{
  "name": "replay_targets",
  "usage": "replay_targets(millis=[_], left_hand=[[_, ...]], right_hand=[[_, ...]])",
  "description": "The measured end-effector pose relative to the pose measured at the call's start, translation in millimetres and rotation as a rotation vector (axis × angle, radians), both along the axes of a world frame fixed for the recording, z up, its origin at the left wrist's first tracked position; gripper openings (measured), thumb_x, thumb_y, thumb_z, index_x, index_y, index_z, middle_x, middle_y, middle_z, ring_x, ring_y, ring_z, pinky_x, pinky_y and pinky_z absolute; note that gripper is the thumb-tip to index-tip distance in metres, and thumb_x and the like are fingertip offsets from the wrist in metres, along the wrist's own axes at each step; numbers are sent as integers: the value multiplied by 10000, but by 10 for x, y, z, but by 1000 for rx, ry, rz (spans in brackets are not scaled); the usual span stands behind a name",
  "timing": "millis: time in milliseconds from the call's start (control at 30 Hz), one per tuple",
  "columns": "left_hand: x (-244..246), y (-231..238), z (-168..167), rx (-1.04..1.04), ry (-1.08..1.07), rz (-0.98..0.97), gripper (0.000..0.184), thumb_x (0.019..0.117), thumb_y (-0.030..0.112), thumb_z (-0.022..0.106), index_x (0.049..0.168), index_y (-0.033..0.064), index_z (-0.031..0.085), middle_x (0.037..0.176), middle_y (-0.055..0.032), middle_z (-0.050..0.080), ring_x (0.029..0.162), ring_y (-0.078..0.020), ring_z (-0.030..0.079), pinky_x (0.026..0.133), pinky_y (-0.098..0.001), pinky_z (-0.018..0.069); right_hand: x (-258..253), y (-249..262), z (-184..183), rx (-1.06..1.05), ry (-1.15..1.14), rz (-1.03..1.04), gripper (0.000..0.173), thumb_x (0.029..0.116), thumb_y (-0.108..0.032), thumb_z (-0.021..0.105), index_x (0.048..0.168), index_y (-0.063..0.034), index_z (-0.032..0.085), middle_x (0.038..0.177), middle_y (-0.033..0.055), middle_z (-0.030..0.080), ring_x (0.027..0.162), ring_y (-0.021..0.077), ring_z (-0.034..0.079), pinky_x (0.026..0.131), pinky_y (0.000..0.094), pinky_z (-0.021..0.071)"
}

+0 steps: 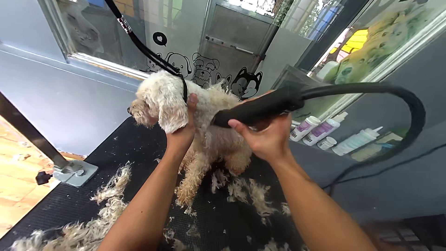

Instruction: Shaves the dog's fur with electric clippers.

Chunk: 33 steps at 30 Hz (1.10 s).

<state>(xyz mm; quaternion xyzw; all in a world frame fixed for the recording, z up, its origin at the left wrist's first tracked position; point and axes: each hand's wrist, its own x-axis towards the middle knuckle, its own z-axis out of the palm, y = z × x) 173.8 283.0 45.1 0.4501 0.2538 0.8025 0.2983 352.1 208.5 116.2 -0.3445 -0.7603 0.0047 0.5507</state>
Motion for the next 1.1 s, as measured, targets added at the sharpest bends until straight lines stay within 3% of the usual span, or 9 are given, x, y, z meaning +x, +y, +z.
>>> replay_targets(millis=[200, 333, 467, 533, 600, 700, 767, 900, 1100], left_hand=[[1, 5, 17, 28, -9, 21, 545, 940, 273, 771, 1349, -9, 547, 1242, -82, 677, 1210, -168, 639, 1086, -379, 525], [-7, 26, -31, 36, -18, 1, 516, 948, 274, 761, 1340, 6, 558, 1227, -74, 684, 1199, -173, 646, 1079, -386, 530], [39, -289, -354, -229, 147, -66, 506, 952, 386, 739, 1304, 50, 598, 1153, -45, 705, 1080, -134, 683, 983, -373, 582], [100, -508, -616, -510, 367, -237, 682, 932, 583, 678, 1374, 84, 535, 1149, -93, 678, 994, -197, 682, 859, -457, 591], [203, -578, -878, -658, 528, -400, 770, 872, 631, 717, 1405, 113, 512, 1116, -87, 706, 965, -210, 710, 846, -494, 609], [252, -629, -1030, -630, 631, -397, 571, 955, 574, 648, 1308, 127, 620, 988, -67, 727, 892, -193, 717, 819, -494, 605], [237, -642, -1071, -567, 678, -335, 479, 1006, 576, 557, 1221, 163, 669, 900, -39, 715, 821, -181, 704, 766, -489, 597], [162, -693, -1087, -542, 742, -356, 399, 1026, 526, 549, 1147, 173, 687, 841, -11, 708, 760, -156, 698, 722, -451, 605], [45, -732, -1016, -575, 727, -456, 432, 1018, 497, 575, 1263, 148, 645, 954, -41, 721, 851, -164, 705, 785, -450, 600]], right_hand=[[28, -39, -476, -3, 58, 54, 634, 773, -99, 885, 1273, -38, 500, 1128, 96, 703, 1038, 244, 717, 882, 455, 647], [48, -135, -903, -185, 86, 85, 599, 755, -99, 897, 1237, -91, 540, 1122, 60, 713, 1024, 211, 720, 874, 411, 651], [336, -176, -495, -422, 72, 189, 579, 746, -133, 913, 1222, -58, 592, 1099, 79, 735, 995, 231, 735, 865, 436, 656], [409, -178, -252, -304, 160, 217, 568, 763, -120, 895, 1227, -44, 577, 1096, 105, 732, 978, 260, 735, 853, 453, 652], [345, -123, -72, -147, 220, 190, 567, 780, -90, 874, 1228, -61, 528, 1093, 87, 729, 974, 246, 738, 846, 431, 659], [147, -3, 42, -45, 220, 139, 629, 758, -32, 878, 1251, 23, 492, 1098, 140, 712, 987, 276, 737, 826, 455, 673], [12, 80, 63, -2, 206, 39, 652, 758, -82, 897, 1250, 54, 492, 1113, 153, 694, 983, 256, 743, 796, 440, 690], [-142, 119, 27, -75, 151, -101, 750, 768, -157, 902, 1344, 1, 448, 1192, 121, 621, 1008, 158, 715, 770, 339, 679], [-97, -41, -362, -248, 131, -132, 756, 742, -167, 903, 1352, -18, 484, 1201, 96, 639, 1024, 132, 705, 847, 340, 658]])
